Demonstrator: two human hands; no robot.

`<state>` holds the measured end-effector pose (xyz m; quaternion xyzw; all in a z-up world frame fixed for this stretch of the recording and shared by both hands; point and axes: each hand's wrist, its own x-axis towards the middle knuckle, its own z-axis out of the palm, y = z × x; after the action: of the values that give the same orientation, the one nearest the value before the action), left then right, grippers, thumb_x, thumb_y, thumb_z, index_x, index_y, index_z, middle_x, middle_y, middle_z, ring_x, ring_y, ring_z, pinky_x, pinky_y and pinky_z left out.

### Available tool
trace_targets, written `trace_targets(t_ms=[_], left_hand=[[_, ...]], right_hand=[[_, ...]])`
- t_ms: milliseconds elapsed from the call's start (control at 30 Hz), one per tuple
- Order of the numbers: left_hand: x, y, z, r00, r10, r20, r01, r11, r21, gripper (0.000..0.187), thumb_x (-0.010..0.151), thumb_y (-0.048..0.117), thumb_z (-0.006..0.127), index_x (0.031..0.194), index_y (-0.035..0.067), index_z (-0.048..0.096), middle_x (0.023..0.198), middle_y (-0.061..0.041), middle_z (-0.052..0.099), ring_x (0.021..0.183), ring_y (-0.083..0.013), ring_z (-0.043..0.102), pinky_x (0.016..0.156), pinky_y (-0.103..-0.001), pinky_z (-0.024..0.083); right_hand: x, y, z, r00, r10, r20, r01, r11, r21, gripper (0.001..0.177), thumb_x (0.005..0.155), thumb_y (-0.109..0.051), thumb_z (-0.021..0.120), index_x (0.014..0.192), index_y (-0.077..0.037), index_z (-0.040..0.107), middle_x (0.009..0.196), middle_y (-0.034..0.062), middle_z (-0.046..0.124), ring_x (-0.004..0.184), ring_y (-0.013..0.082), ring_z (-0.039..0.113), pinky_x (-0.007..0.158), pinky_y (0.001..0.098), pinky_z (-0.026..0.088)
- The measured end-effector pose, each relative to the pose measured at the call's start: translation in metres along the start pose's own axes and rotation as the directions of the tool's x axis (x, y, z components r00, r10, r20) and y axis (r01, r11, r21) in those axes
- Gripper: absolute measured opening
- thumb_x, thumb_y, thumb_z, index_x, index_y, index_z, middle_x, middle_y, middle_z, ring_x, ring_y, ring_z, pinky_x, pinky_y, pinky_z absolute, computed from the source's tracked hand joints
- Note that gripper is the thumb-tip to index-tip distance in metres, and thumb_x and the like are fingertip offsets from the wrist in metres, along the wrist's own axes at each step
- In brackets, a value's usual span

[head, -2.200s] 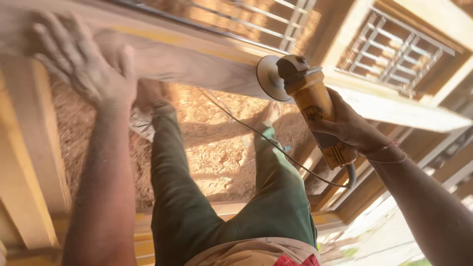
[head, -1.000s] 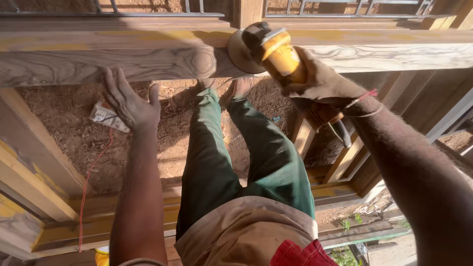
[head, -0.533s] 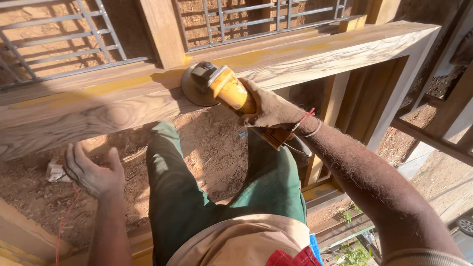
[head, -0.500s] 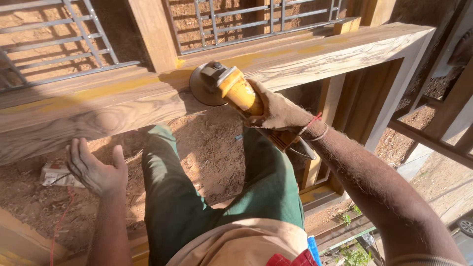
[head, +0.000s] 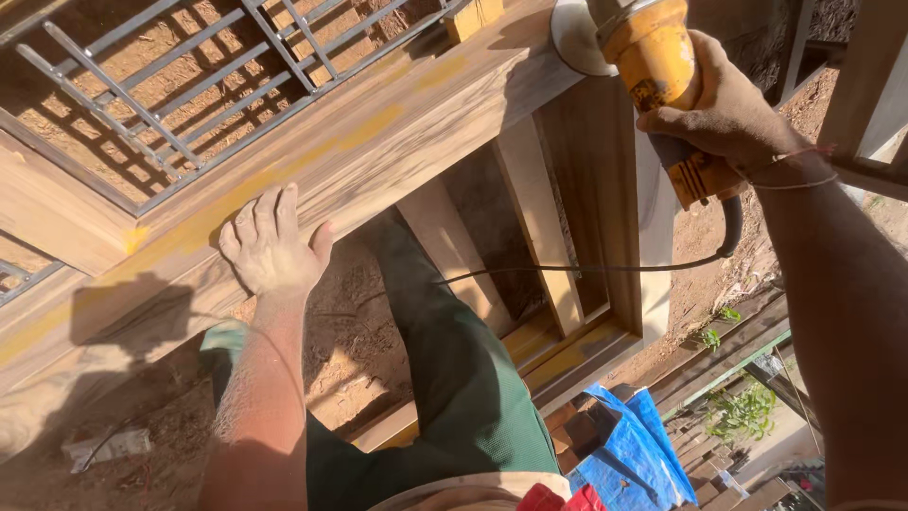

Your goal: The person sands a wooden frame using a power tool. They move the tool across the wooden surfaces and occasionally wipe the wood with their hand.

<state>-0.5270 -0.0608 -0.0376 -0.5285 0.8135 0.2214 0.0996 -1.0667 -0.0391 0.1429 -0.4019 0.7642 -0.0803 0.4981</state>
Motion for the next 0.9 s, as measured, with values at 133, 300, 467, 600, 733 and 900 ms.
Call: trace_targets(t_ms=[133, 300, 467, 600, 733, 900], left_hand=[[-0.013, -0.005, 0.001, 0.992, 0.081, -0.101, -0.071, 0.992, 0.102, 0.073, 0.091, 0.057, 0.076, 0.152, 0.023, 0.058, 0.149, -0.001, 0.054, 0.137, -0.0253, 0.048, 0.115, -0.053, 0.030], [-0.003, -0.003, -0.004, 0.974, 0.145, -0.171, -0.138, 0.989, 0.052, 0.066, 0.094, 0.052, 0.080, 0.150, 0.024, 0.062, 0.149, -0.002, 0.054, 0.136, -0.0255, 0.048, 0.116, -0.052, 0.031], [-0.019, -0.010, 0.015, 0.980, 0.087, -0.180, -0.088, 0.996, 0.002, 0.069, 0.091, 0.060, 0.080, 0.145, 0.020, 0.061, 0.145, 0.000, 0.056, 0.133, -0.0224, 0.050, 0.115, -0.050, 0.030], [-0.016, -0.006, 0.030, 0.970, 0.052, -0.236, -0.076, 0.993, -0.093, 0.072, 0.101, 0.068, 0.067, 0.149, 0.015, 0.057, 0.150, -0.003, 0.053, 0.144, -0.0226, 0.043, 0.125, -0.053, 0.019], [-0.063, -0.013, 0.048, 0.974, 0.040, -0.224, -0.022, 0.996, 0.084, 0.093, 0.103, 0.078, 0.049, 0.168, 0.012, 0.040, 0.174, -0.006, 0.027, 0.161, -0.0220, 0.016, 0.131, -0.054, 0.000], [-0.187, -0.038, 0.047, 0.990, -0.054, -0.129, 0.032, 0.985, -0.168, 0.093, 0.098, 0.069, 0.059, 0.164, 0.008, 0.036, 0.173, -0.011, 0.026, 0.162, -0.0250, 0.016, 0.133, -0.053, 0.007]], right_hand=[[0.025, 0.051, -0.070, 1.000, 0.020, 0.008, -0.021, 0.997, 0.077, 0.068, 0.096, -0.023, 0.083, 0.147, 0.000, 0.044, 0.122, 0.0141, 0.066, 0.101, 0.0184, 0.071, 0.090, 0.0366, 0.064], [0.043, 0.058, -0.100, 0.895, 0.380, -0.232, -0.434, 0.862, -0.262, 0.055, 0.097, -0.029, 0.080, 0.136, 0.000, 0.053, 0.110, 0.0139, 0.067, 0.089, 0.0229, 0.072, 0.076, 0.0420, 0.064], [0.068, 0.020, -0.058, 0.946, 0.318, -0.063, -0.320, 0.886, -0.334, 0.060, 0.093, -0.025, 0.080, 0.140, -0.001, 0.051, 0.107, 0.0151, 0.068, 0.087, 0.0249, 0.072, 0.074, 0.0434, 0.064], [0.073, -0.025, -0.028, 0.954, 0.297, 0.045, -0.258, 0.888, -0.381, 0.065, 0.089, -0.023, 0.079, 0.143, -0.003, 0.049, 0.105, 0.0161, 0.068, 0.085, 0.0264, 0.072, 0.073, 0.0446, 0.063], [0.058, -0.075, 0.029, 0.934, 0.318, 0.163, -0.229, 0.882, -0.413, 0.070, 0.086, -0.020, 0.078, 0.146, -0.004, 0.047, 0.103, 0.0170, 0.068, 0.083, 0.0280, 0.072, 0.071, 0.0458, 0.063], [0.032, -0.164, 0.145, 0.861, 0.462, 0.213, -0.291, 0.790, -0.539, 0.085, 0.082, -0.019, 0.079, 0.156, -0.008, 0.038, 0.108, 0.0198, 0.068, 0.085, 0.0309, 0.073, 0.071, 0.0489, 0.065]])
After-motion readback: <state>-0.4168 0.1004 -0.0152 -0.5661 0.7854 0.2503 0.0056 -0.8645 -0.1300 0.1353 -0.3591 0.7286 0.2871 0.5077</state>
